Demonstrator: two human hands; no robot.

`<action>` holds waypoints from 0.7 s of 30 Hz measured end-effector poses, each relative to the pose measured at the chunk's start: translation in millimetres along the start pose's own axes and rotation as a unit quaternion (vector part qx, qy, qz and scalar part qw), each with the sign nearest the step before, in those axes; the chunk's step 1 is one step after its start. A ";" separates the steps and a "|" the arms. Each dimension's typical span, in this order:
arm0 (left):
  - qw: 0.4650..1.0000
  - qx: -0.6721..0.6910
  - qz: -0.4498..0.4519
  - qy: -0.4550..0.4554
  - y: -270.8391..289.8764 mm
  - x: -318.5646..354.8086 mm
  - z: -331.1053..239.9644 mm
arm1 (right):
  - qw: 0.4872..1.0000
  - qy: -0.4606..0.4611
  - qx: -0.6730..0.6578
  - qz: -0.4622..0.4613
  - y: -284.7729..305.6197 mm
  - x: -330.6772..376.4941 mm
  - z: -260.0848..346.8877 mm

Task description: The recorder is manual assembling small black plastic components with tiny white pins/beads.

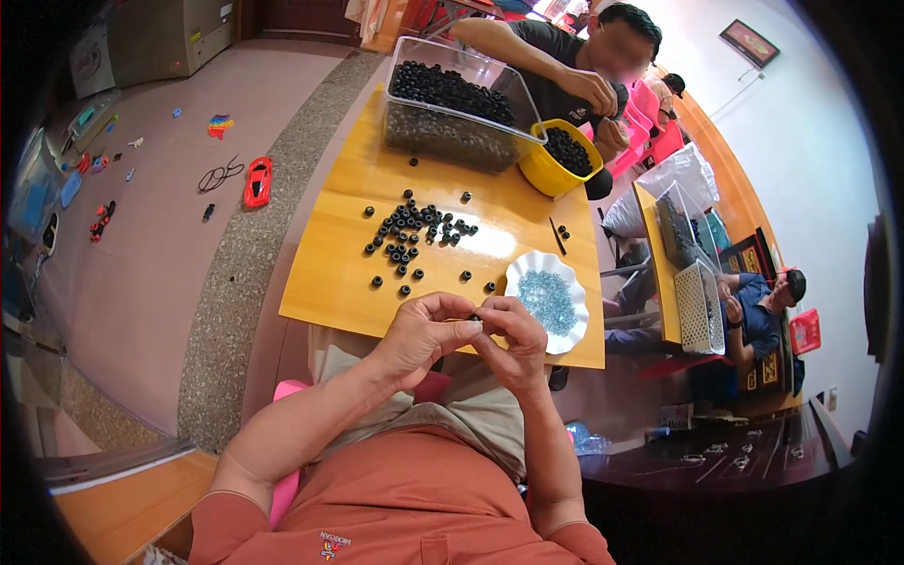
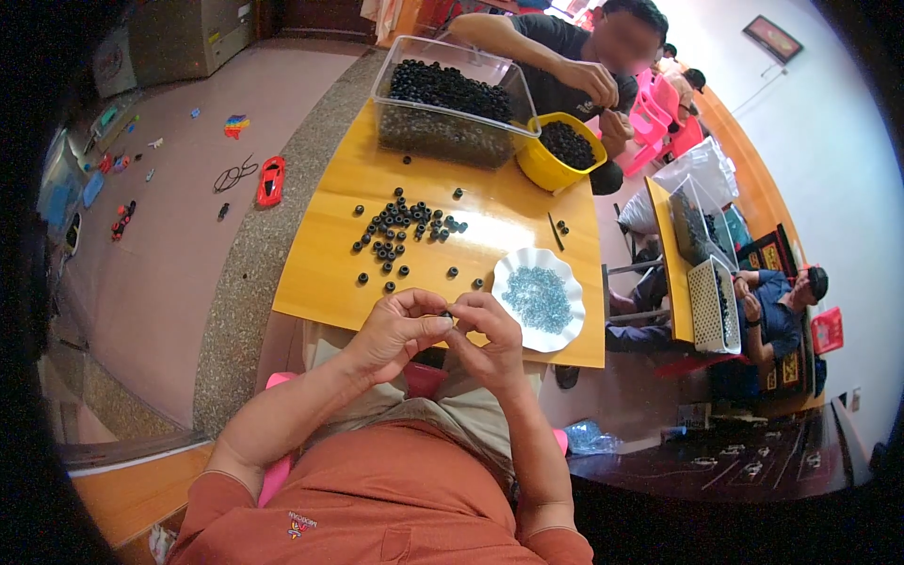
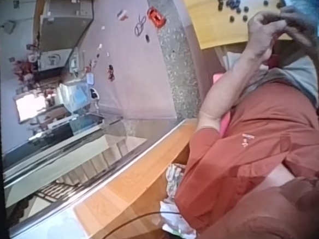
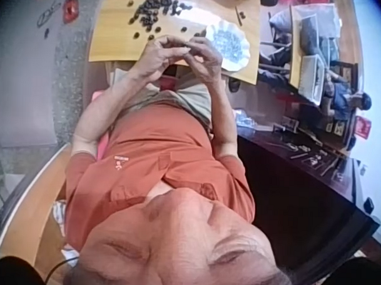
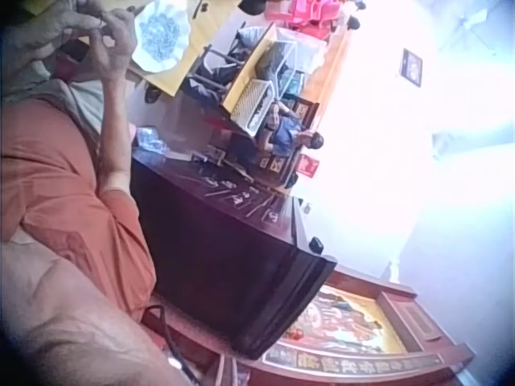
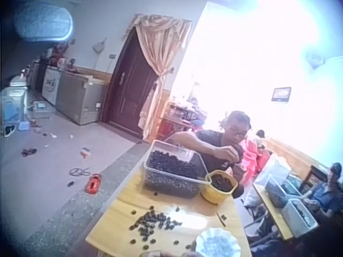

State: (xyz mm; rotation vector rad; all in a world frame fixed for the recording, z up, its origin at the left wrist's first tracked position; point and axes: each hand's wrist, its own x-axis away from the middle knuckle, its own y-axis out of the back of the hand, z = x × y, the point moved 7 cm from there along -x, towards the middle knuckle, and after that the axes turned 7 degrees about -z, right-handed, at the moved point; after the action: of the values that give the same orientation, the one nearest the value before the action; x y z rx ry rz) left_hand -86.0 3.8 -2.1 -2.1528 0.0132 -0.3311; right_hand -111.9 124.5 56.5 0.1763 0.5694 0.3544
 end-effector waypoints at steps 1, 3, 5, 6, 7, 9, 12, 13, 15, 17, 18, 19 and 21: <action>1.000 0.000 0.000 0.000 -0.5 0.1 -0.4 | 0.998 0.035 0.053 0.006 0.0 -0.2 3.6; 0.999 -0.041 0.001 -0.003 -2.5 0.2 -2.0 | 0.997 0.043 0.060 0.002 0.6 -0.8 7.4; 0.998 -0.056 0.001 -0.001 -2.9 0.0 -2.9 | 0.996 0.051 0.069 -0.002 0.9 -0.3 9.9; 0.997 -0.071 0.001 0.001 -3.0 -0.3 -2.8 | 0.997 0.046 0.064 -0.006 1.4 0.3 9.8; 0.997 -0.071 0.003 0.002 -3.1 -0.5 -2.9 | 0.997 0.041 0.059 -0.010 1.9 0.8 9.6; 0.997 -0.081 0.000 -0.002 -1.9 -1.0 -3.8 | 0.996 0.056 0.067 -0.004 -0.1 0.1 10.2; 0.996 -0.083 -0.004 0.007 -0.5 -0.4 -1.7 | 0.994 0.075 0.080 0.007 1.7 -1.1 12.2; 0.997 -0.083 -0.002 0.008 0.0 -0.8 -1.0 | 0.993 0.077 0.085 0.013 2.0 -1.4 12.6; 0.995 -0.093 0.014 0.018 -0.4 -1.8 2.3 | 0.994 0.063 0.083 0.031 4.4 -3.3 13.9; 0.994 -0.106 0.019 0.028 -0.8 -0.6 1.6 | 0.995 0.048 0.079 0.049 4.5 -4.1 14.9; 0.992 -0.119 0.023 0.037 -1.1 -0.2 2.3 | 0.996 0.020 0.067 0.062 3.8 -3.8 12.8; 0.992 -0.119 0.024 0.038 -0.3 -0.8 2.4 | 0.996 -0.009 0.054 0.075 3.1 -3.1 9.9; 0.989 -0.135 0.030 0.052 1.0 -1.7 5.5 | 0.995 -0.008 0.057 0.085 4.5 -2.2 9.4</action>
State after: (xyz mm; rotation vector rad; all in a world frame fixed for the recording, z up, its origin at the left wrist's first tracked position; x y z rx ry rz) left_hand -86.2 7.9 -6.3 -2.3956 0.1917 -0.4268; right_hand -109.7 127.3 66.6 0.3377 0.5606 0.4855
